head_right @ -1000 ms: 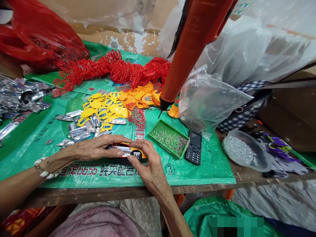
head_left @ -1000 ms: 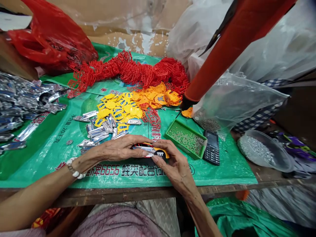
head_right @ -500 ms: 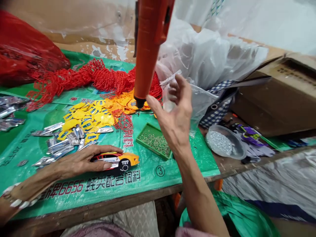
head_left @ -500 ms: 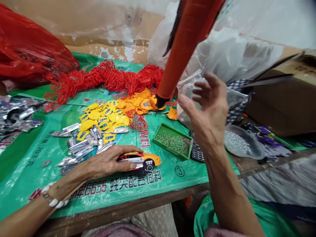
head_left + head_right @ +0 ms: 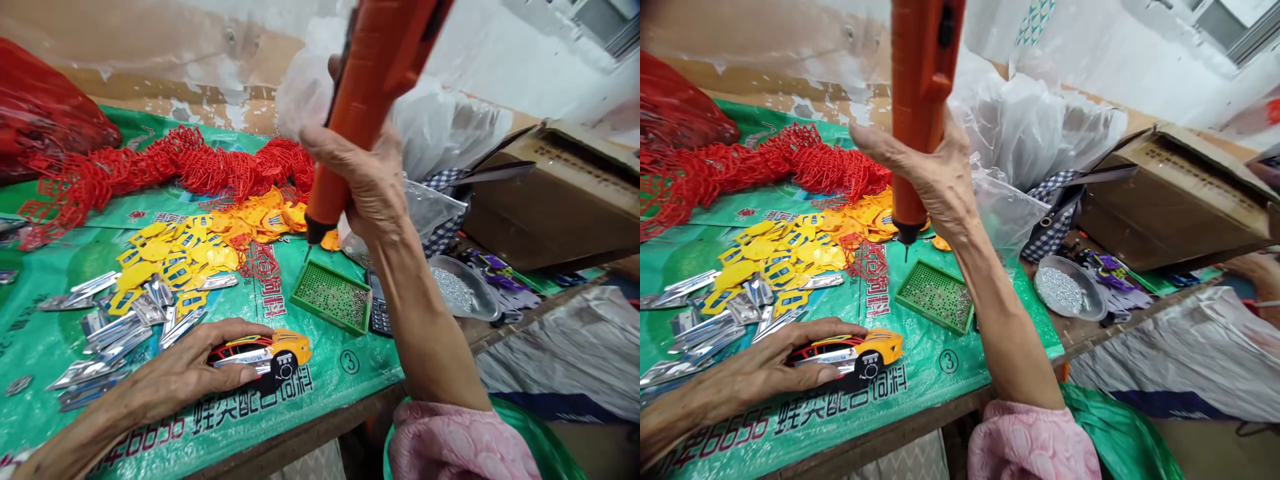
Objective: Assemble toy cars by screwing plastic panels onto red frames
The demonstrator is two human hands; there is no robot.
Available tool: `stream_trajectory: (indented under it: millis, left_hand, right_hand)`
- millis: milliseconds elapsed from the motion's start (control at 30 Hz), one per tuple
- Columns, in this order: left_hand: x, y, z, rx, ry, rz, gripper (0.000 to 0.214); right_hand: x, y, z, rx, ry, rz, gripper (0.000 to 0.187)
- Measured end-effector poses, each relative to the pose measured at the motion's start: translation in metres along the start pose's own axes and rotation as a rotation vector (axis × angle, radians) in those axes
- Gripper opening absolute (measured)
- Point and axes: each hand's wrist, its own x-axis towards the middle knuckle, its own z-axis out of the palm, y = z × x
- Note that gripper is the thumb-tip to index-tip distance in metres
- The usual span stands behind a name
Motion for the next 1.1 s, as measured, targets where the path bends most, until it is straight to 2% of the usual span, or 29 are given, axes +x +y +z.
stream_trajectory:
  millis: [133, 300, 433, 500, 667, 1100]
  left_hand:
    - [0.003, -0.01, 0.005, 0.059, 0.092, -0.013, 0.06]
    - [0.008, -0.014, 0.009, 0.089, 0.138, -0.029, 0.067]
    - [0.008, -0.008, 0.008, 0.088, 0.154, -0.036, 0.066]
    - [0.008, -0.005, 0.007, 0.08, 0.158, -0.038, 0.064]
    - [0.007, -0.003, 0.008, 0.067, 0.167, -0.036, 0.063]
    - [0.007, -0.006, 0.008, 0.049, 0.175, -0.077, 0.059]
  right_hand:
    - [-0.018, -0.005, -0.02, 0.194, 0.027, 0.064, 0.012]
    - [-0.046, 0.015, -0.021, 0.298, 0.14, 0.091, 0.029]
    - [-0.06, 0.036, -0.014, 0.213, 0.294, 0.115, 0.036]
    - [-0.062, 0.043, -0.013, 0.184, 0.33, 0.115, 0.04]
    - [-0.063, 0.05, -0.014, 0.186, 0.357, 0.063, 0.035]
    - [-0.063, 0.055, -0.011, 0.183, 0.34, 0.07, 0.03]
